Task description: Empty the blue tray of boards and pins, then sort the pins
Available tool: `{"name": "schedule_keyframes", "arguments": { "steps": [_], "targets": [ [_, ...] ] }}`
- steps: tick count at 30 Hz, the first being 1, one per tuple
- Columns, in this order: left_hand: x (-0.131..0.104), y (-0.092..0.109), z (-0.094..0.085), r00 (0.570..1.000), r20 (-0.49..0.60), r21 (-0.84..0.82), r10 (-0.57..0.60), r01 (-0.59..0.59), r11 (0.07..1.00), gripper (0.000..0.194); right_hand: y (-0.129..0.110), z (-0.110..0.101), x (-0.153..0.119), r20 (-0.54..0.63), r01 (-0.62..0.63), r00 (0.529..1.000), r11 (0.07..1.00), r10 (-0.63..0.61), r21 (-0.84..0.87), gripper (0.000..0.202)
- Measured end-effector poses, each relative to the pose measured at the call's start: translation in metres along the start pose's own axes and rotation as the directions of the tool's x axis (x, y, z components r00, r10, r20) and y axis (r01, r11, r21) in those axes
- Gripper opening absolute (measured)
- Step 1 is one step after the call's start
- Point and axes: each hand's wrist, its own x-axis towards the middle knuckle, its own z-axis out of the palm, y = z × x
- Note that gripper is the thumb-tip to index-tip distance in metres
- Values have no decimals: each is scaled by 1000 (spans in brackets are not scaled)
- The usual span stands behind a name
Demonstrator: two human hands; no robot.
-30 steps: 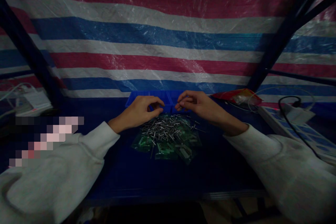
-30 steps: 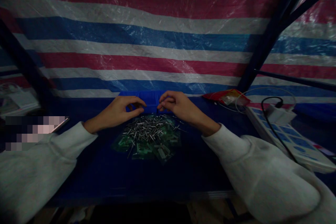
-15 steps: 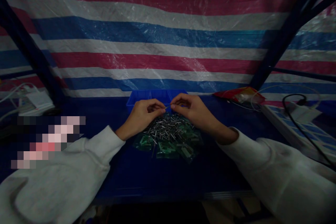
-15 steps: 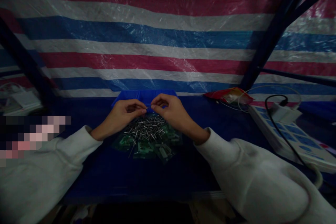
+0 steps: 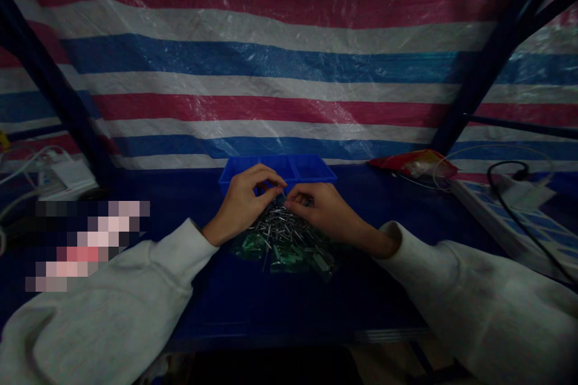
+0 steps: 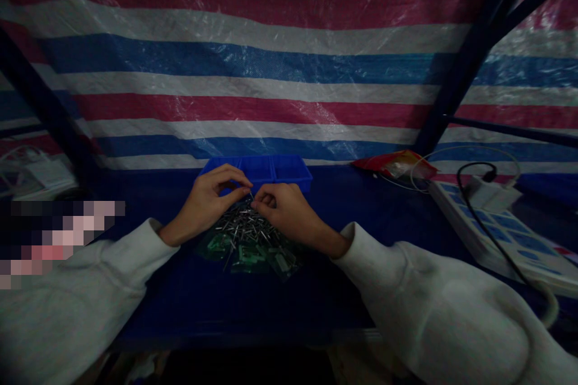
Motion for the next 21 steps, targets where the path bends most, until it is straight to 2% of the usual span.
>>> {"name": "schedule_keyframes", "arguments": {
  "steps": [6, 12, 16, 21],
  "targets": [
    [0, 1, -2, 989, 25, 68, 147, -148, 987, 18, 2, -3, 3, -45, 6, 999, 999, -4, 53, 11],
    [-3, -3, -5, 948, 124, 228, 294, -315, 921, 15, 1, -4, 4, -54, 14, 999, 995, -9, 95, 12],
    [-5, -5, -7, 926, 185, 275, 328, -369, 888, 13, -1, -3, 4, -52, 37, 998, 997, -34, 65, 14],
    [-6, -5, -8, 924, 233, 292, 302, -363, 885, 16, -3, -4, 3, -60, 69, 996, 998, -68, 6, 22]
  ]
}}
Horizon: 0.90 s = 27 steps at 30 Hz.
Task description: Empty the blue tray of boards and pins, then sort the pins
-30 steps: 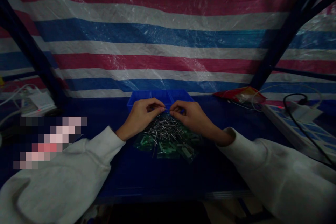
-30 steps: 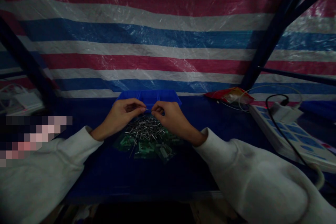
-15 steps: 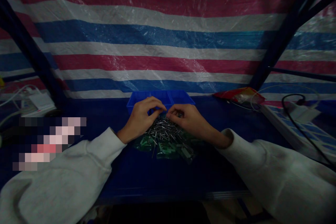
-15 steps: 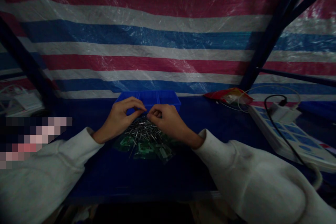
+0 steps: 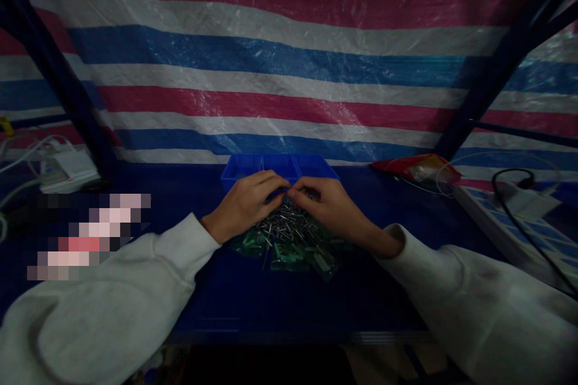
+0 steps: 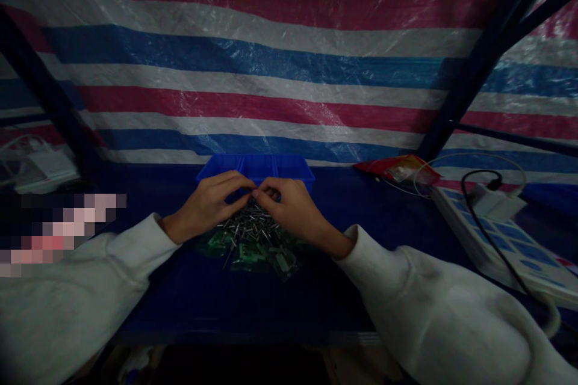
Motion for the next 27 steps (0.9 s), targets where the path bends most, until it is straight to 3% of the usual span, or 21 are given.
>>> {"name": "schedule_keyframes", "arguments": {
  "steps": [4, 8, 11, 14, 19, 24, 27],
  "targets": [
    [3, 2, -1, 997, -14, -28, -73, 73, 997, 13, 1, -1, 0, 5, 27, 1000, 999, -27, 29, 21],
    [7, 4, -1, 967, -79, -209, -243, 222, 952, 8, 5, 2, 1, -4, 11, 1000, 999, -11, 45, 13],
    [9, 6, 0, 937, -38, -364, -348, 311, 878, 7, 8, 3, 1, -10, 12, 1000, 998, -12, 61, 16],
    [9, 8, 1, 922, -8, -410, -388, 351, 842, 7, 10, 3, 1, 10, 19, 1000, 997, -19, 76, 12],
    [9, 7, 0, 920, -37, -339, -391, 357, 871, 6, 10, -3, 3, 17, 7, 1000, 998, -8, 61, 9],
    [4, 3, 2, 969, -35, -144, -244, 237, 961, 5, 7, -9, 4, -28, 1, 1000, 999, 0, 44, 9],
    [2, 2, 3, 975, -10, -147, -220, 216, 965, 3, 5, -7, 3, -40, -3, 999, 999, 5, 55, 9]
  ]
}}
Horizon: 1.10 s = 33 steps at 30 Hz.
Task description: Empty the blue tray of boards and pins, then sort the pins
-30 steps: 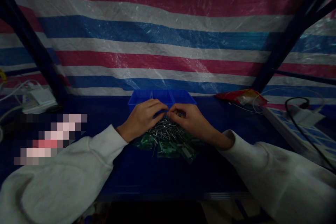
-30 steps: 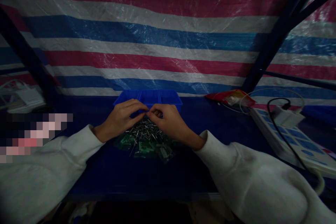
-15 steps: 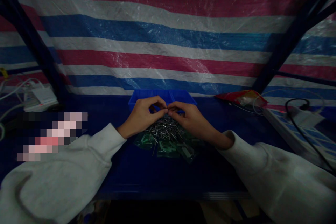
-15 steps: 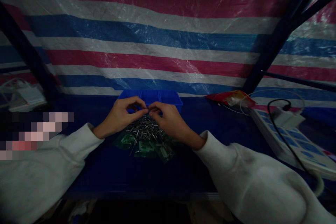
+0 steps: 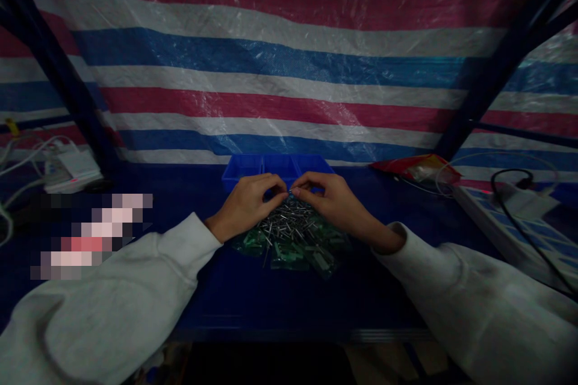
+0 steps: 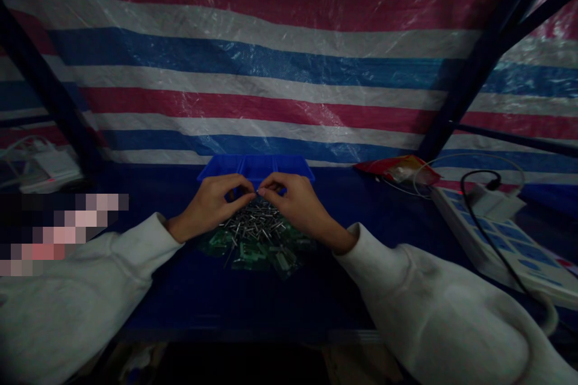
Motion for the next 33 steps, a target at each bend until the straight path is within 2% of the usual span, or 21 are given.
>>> {"name": "schedule_keyframes", "arguments": {
  "steps": [8, 14, 24, 29, 33],
  "targets": [
    [1, 4, 0, 999, -10, -150, -33, 31, 988, 22, 1, 4, -1, 9, -26, 1000, 996, 26, 85, 9],
    [1, -4, 5, 993, -35, -234, -113, 101, 967, 35, 5, 5, -1, -30, -49, 998, 998, 50, 42, 8],
    [3, -5, 8, 964, -10, -442, -266, 235, 866, 14, 5, 8, -3, 2, -49, 999, 999, 49, -22, 9],
    [2, -4, 8, 956, -15, -438, -292, 256, 862, 14, 3, 6, -3, 34, -31, 999, 999, 31, -27, 9],
    [3, -3, 6, 963, -31, -394, -267, 234, 889, 15, 3, 4, -3, 25, -33, 999, 998, 34, -53, 9]
  ]
}}
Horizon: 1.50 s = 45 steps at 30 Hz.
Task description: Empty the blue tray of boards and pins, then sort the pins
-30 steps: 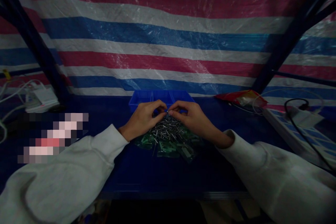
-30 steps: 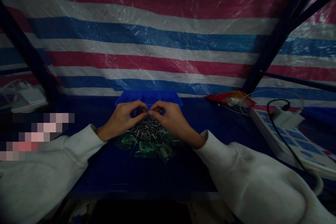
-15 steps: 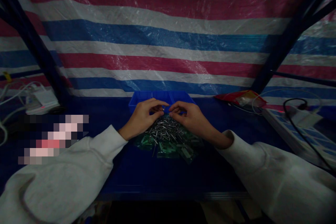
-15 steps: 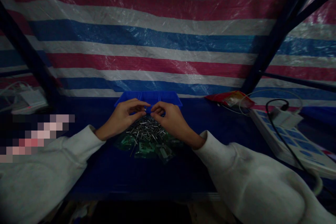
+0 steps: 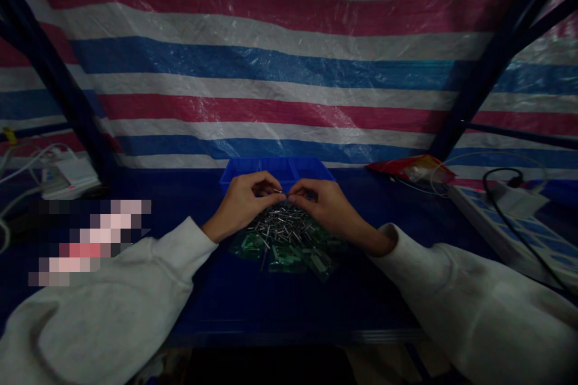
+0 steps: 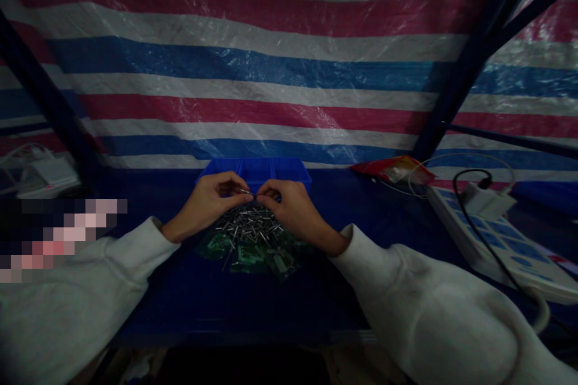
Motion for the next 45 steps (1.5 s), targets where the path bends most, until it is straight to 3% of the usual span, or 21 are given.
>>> {"name": "schedule_keyframes", "arguments": {
  "steps": [6, 13, 21, 27, 33, 38, 41, 45],
  "targets": [
    [3, -1, -3, 997, -27, 96, 69, -67, 993, 7, 0, -3, -1, -16, 69, 997, 988, -72, -140, 10],
    [5, 0, -4, 997, -32, -6, 67, -67, 998, 5, -1, -4, 0, 6, 114, 993, 974, -116, -194, 13],
    [6, -1, -5, 1000, 8, -96, 27, -26, 995, 7, 4, -7, 3, 1, 121, 992, 973, -124, -194, 13],
    [6, -4, -1, 996, 57, -160, -73, 81, 984, 14, 3, -11, 7, -26, 127, 991, 974, -134, -185, 10],
    [6, -5, -1, 997, 55, -139, -47, 55, 989, 19, 2, -12, 11, -34, 149, 987, 971, -158, -187, 11],
    [7, -5, -1, 984, 113, -174, -136, 154, 973, 23, 7, -22, 18, -41, 177, 981, 961, -190, -211, 10],
    [7, -6, -3, 975, 128, -119, -183, 198, 973, 21, 17, -34, 25, -83, 160, 980, 959, -184, -235, 11],
    [5, -6, -6, 987, 94, 109, -129, 118, 987, 15, 40, -49, 35, -143, 103, 977, 936, -159, -336, 12]
  ]
}}
